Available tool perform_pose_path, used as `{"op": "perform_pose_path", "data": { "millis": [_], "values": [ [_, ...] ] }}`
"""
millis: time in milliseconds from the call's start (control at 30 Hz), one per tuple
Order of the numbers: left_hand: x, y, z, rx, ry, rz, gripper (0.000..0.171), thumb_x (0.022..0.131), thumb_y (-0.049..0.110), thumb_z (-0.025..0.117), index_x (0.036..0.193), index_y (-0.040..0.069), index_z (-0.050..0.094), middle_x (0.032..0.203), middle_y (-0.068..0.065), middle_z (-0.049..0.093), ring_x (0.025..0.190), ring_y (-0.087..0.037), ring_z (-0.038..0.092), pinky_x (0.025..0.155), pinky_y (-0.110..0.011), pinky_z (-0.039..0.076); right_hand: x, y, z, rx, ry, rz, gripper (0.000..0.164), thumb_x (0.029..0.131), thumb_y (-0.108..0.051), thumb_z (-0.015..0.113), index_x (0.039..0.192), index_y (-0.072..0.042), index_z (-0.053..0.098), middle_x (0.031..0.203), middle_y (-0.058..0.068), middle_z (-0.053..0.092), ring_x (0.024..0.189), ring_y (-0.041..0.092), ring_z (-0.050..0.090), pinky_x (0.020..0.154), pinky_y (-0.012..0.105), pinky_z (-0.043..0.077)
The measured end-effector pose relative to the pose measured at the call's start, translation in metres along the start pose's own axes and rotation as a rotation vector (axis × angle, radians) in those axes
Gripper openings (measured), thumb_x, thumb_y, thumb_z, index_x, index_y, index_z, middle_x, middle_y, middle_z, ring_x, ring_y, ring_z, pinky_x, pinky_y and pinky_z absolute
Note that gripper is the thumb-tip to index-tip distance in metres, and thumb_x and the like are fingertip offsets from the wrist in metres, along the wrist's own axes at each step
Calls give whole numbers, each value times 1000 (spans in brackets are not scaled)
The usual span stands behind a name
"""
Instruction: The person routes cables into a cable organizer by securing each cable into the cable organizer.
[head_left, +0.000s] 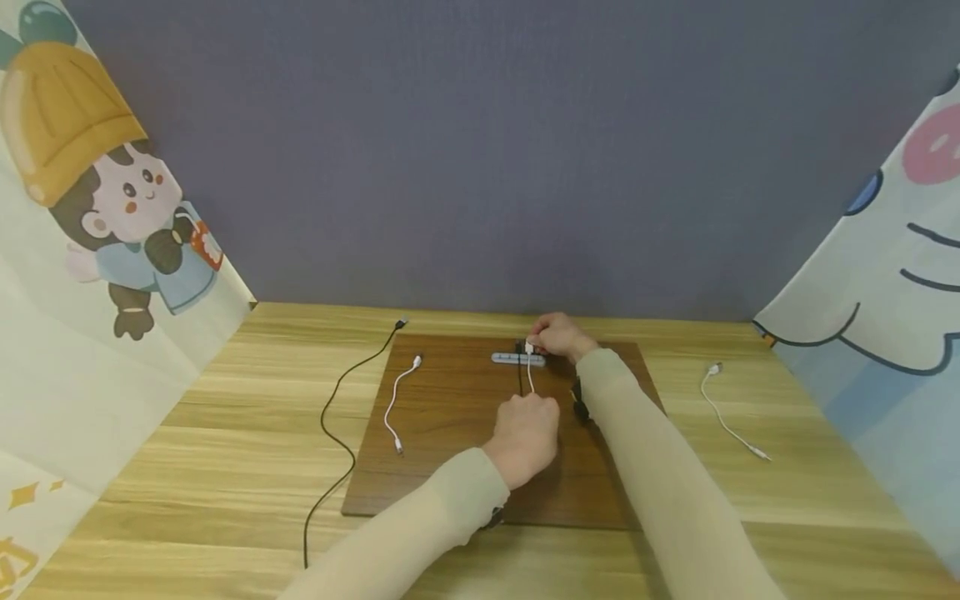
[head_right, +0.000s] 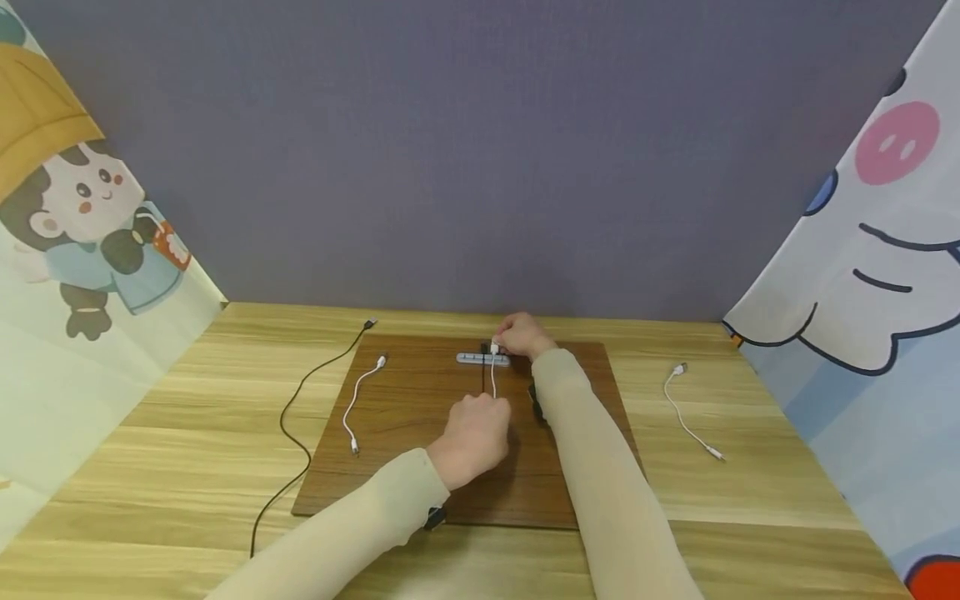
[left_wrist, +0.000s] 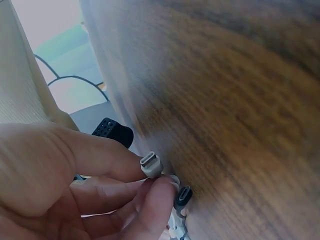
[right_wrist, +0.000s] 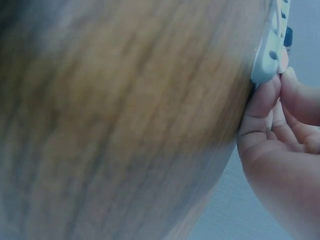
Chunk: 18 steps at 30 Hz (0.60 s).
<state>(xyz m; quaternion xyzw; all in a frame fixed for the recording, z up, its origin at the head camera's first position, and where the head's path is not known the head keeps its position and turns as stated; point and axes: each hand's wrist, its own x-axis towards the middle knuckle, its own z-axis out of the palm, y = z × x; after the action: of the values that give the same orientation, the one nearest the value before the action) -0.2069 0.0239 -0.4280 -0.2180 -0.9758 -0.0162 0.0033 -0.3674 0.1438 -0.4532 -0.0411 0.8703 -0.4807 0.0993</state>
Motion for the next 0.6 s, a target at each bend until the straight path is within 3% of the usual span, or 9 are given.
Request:
{"op": "perform_pose_path", "data": {
  "millis": [433, 600],
  "values": [
    [17, 6, 5, 66, -47, -19, 5, 87, 19, 74, 86, 14, 75, 81, -2, 71, 74, -20, 69, 57, -34, 56, 11, 3, -6, -3, -9, -20, 11, 97, -4, 64, 101, 6, 63, 84, 7, 63, 72, 14, 58, 67, 25, 51],
    [16, 10, 6, 109, -71, 12, 3, 88, 19, 75, 90, 18, 77, 89, -1, 73, 82, -19, 70, 60, -35, 58, 5, 3, -5, -118, 24, -76, 15, 96, -9, 66, 102, 5, 67, 91, 12, 67, 79, 20, 60, 70, 30, 51]
  ]
}}
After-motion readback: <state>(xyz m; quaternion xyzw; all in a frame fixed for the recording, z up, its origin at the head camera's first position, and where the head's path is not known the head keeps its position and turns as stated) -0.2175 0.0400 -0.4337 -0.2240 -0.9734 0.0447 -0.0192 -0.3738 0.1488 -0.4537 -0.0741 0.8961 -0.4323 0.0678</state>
